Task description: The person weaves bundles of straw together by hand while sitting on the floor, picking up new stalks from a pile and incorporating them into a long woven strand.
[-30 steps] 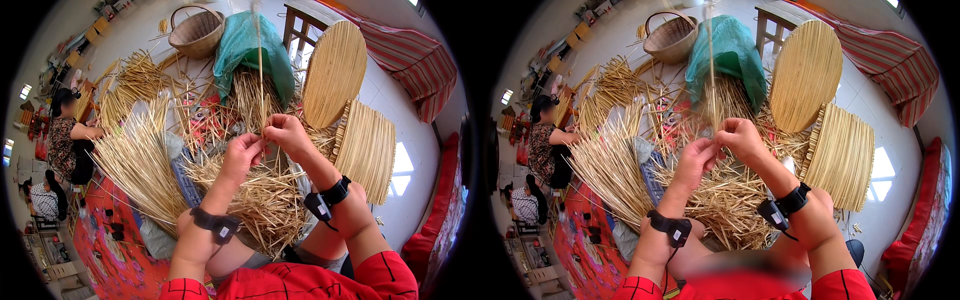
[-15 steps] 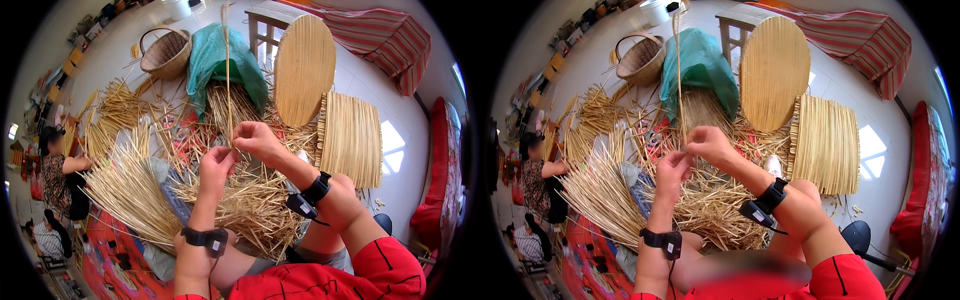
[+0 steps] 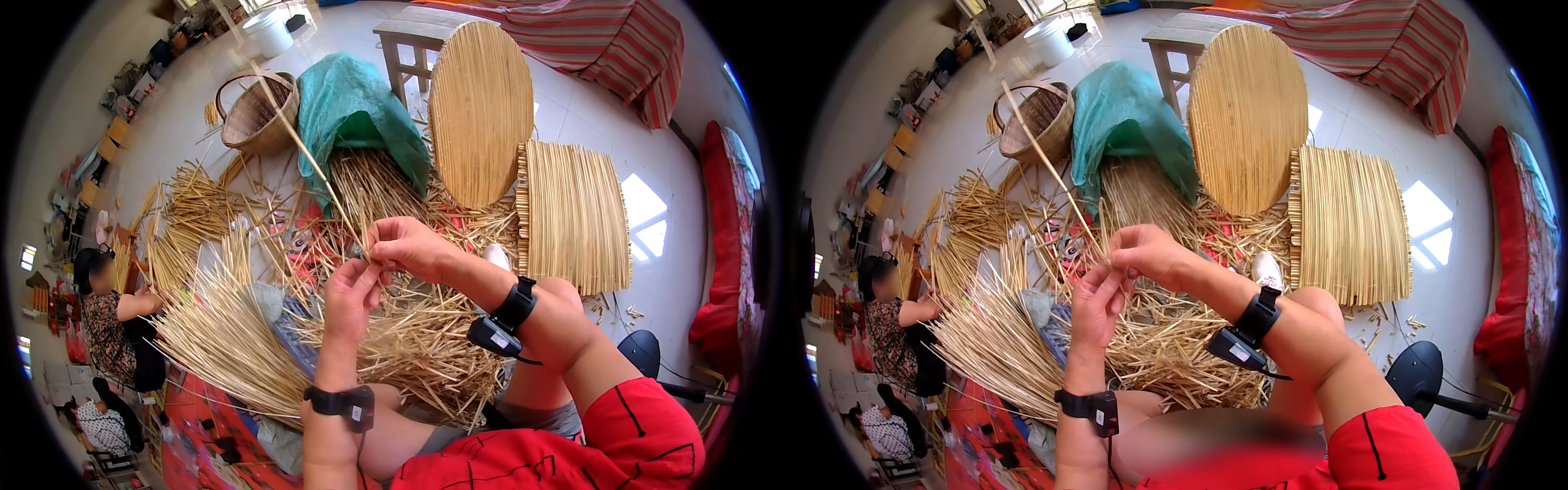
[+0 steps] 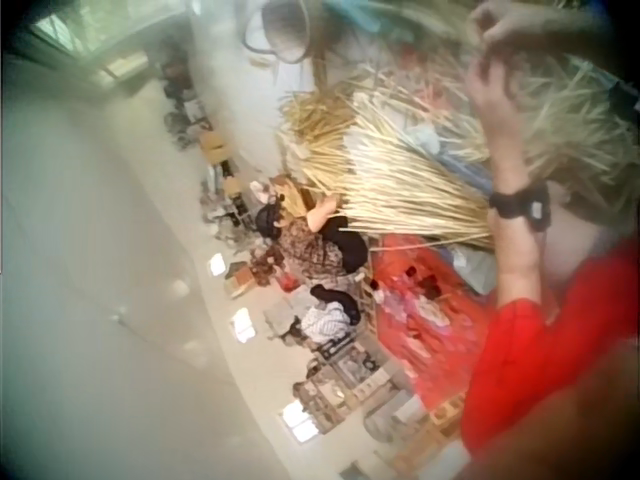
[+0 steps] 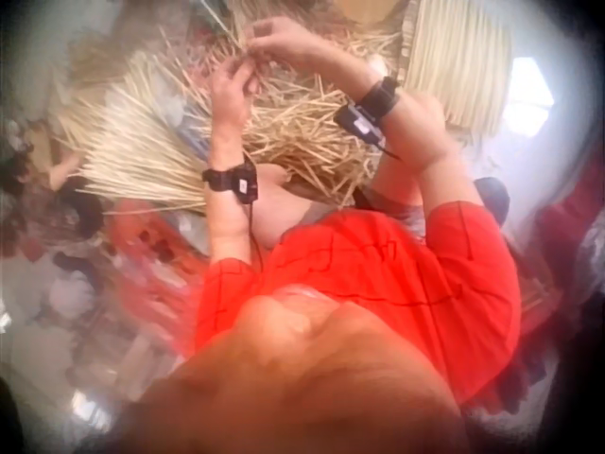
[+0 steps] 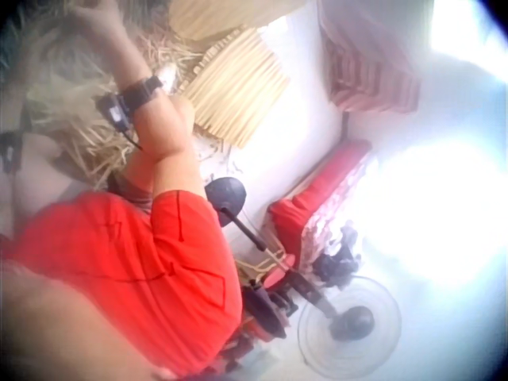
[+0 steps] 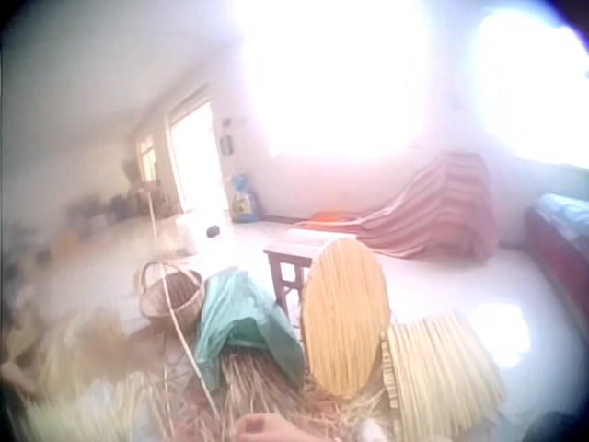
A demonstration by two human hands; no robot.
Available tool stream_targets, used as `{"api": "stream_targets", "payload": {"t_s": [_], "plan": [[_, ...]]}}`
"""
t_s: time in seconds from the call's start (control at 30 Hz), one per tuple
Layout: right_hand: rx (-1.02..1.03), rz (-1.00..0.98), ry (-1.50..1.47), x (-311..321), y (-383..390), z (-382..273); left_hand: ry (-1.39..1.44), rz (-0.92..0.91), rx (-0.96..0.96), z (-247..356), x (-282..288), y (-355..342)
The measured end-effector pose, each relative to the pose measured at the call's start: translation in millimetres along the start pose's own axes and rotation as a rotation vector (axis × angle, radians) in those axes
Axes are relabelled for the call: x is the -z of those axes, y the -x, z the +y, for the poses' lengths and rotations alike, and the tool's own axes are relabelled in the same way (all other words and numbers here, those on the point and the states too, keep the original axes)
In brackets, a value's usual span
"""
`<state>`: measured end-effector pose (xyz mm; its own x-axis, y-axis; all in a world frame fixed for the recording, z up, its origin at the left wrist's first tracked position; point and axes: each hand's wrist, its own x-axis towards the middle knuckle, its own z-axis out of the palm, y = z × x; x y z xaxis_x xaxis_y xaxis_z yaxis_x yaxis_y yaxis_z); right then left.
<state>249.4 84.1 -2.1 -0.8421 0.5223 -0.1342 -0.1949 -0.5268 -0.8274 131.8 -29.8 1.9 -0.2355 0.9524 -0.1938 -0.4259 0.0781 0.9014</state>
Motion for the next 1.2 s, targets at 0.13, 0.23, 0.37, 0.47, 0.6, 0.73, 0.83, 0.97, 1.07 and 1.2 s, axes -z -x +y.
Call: {"api": "stream_targets", "payload": {"t_s": [0.13, 0.23, 0.37, 0.47, 0.6, 0.73, 0.83, 0.97, 1.07, 1.2], "plan": [[0.057, -0.031, 0.147, 0, 0, -3, -0.084, 0.058, -0.032, -4, 4, -2], [0.083, -0.009, 0.259, 2, 0, -5, -0.128, 0.08, -0.051, -5, 2, -3], [0.075, 0.02, 0.291, 1, 2, -7, -0.172, 0.076, -0.069, -5, 1, -2], [0.03, 0.016, 0.274, -1, 4, -11, -0.189, 0.063, -0.054, -4, 1, -1], [-0.007, -0.001, 0.198, 3, 5, -8, -0.105, 0.0, 0.009, 1, 0, 1], [-0.012, -0.066, 0.126, 3, 5, -9, -0.037, -0.024, 0.006, 4, 1, 5], [0.032, -0.041, 0.181, 0, 6, -13, -0.078, 0.013, -0.02, 2, 1, 2], [0.084, -0.014, 0.312, 0, 7, -14, -0.148, 0.063, -0.049, -4, 2, -1], [0.078, 0.01, 0.356, -1, 6, -14, -0.153, 0.068, -0.055, -4, 4, -1], [0.066, 0.038, 0.323, 2, 2, -6, -0.208, 0.064, -0.053, -3, 2, 0]]}}
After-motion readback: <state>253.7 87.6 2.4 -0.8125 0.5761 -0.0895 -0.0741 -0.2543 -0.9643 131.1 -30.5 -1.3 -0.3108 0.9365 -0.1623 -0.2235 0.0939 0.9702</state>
